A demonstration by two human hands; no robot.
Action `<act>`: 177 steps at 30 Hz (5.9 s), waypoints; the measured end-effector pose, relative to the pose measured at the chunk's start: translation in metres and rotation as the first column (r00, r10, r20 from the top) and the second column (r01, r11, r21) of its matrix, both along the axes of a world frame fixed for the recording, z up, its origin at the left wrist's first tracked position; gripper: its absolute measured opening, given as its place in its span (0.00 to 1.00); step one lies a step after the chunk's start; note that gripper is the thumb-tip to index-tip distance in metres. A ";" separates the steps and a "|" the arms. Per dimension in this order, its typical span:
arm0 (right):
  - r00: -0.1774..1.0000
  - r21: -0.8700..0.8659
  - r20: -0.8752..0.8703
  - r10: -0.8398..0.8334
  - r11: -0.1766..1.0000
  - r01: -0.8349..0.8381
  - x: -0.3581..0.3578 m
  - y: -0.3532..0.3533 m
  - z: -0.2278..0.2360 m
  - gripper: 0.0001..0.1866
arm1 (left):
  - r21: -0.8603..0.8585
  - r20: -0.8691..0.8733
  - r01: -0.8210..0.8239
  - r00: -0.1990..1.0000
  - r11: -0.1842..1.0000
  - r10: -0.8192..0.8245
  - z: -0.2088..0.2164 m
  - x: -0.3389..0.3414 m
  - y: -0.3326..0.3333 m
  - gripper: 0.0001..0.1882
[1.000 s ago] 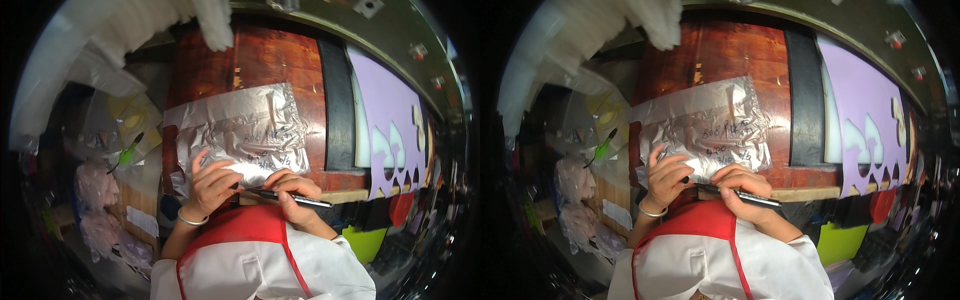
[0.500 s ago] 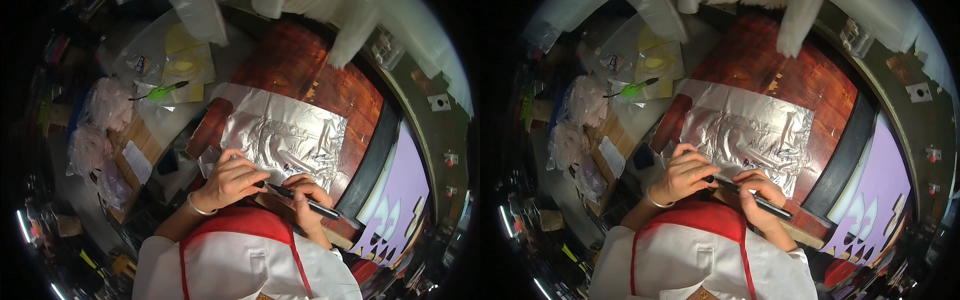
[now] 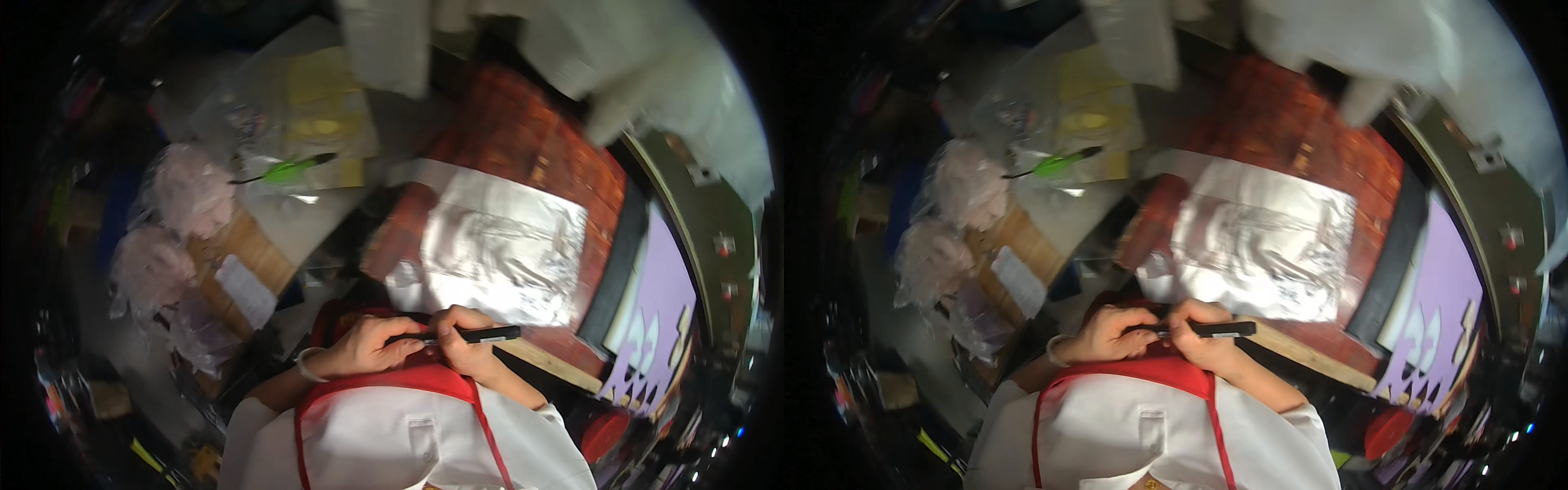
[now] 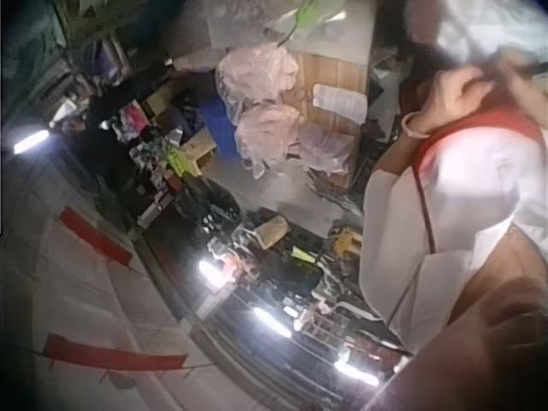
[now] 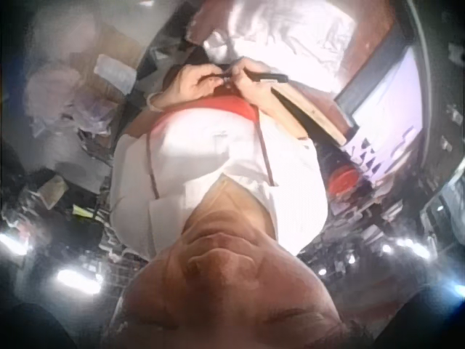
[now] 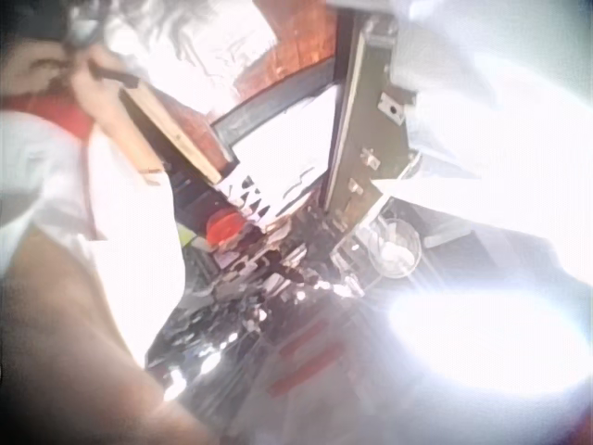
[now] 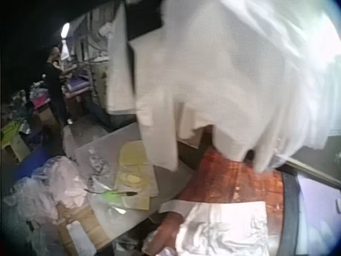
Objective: The person writes on a plastic bag with a marker, then moves around a workshop to gather materials. They handle a black sheet, a purple stencil, and a white board, placing them on a work surface.
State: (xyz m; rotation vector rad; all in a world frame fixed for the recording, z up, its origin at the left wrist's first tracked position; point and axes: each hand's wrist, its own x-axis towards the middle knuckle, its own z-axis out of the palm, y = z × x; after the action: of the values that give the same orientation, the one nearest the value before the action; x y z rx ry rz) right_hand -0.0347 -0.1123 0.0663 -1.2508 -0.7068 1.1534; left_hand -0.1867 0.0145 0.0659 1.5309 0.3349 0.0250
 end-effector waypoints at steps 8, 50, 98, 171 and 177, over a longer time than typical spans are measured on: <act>0.447 -0.070 0.863 -0.238 0.819 0.570 0.012 0.066 -0.040 0.16 | 0.017 -0.039 -0.712 0.701 0.702 0.712 -0.108 -0.121 0.095 0.09; 0.856 -0.213 -0.516 -0.023 0.972 -0.102 -0.220 0.244 -0.040 0.12 | -0.722 -0.062 -0.623 -0.376 -0.301 0.925 -0.111 -0.370 0.036 0.08; 0.936 -0.397 -0.282 -0.212 0.914 0.088 -0.211 0.204 -0.088 0.18 | 0.652 0.075 -0.748 -0.095 -0.121 0.993 -0.164 -0.414 0.093 0.24; 0.992 -0.118 0.100 0.076 0.991 -0.064 -0.143 0.192 -0.102 0.18 | 0.138 0.171 -0.904 0.425 0.405 0.889 -0.153 -0.257 0.151 0.15; 0.956 -0.157 0.190 0.224 0.968 -0.196 -0.156 0.189 -0.092 0.24 | -0.608 -0.243 -0.702 0.609 0.370 0.755 -0.132 -0.210 0.165 0.15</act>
State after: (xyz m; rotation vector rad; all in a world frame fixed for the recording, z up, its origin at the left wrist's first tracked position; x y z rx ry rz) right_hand -0.1908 0.0770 -0.0252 -1.4516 -0.9474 1.2739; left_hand -0.3965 0.1798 -0.0662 0.5462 0.8611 0.6278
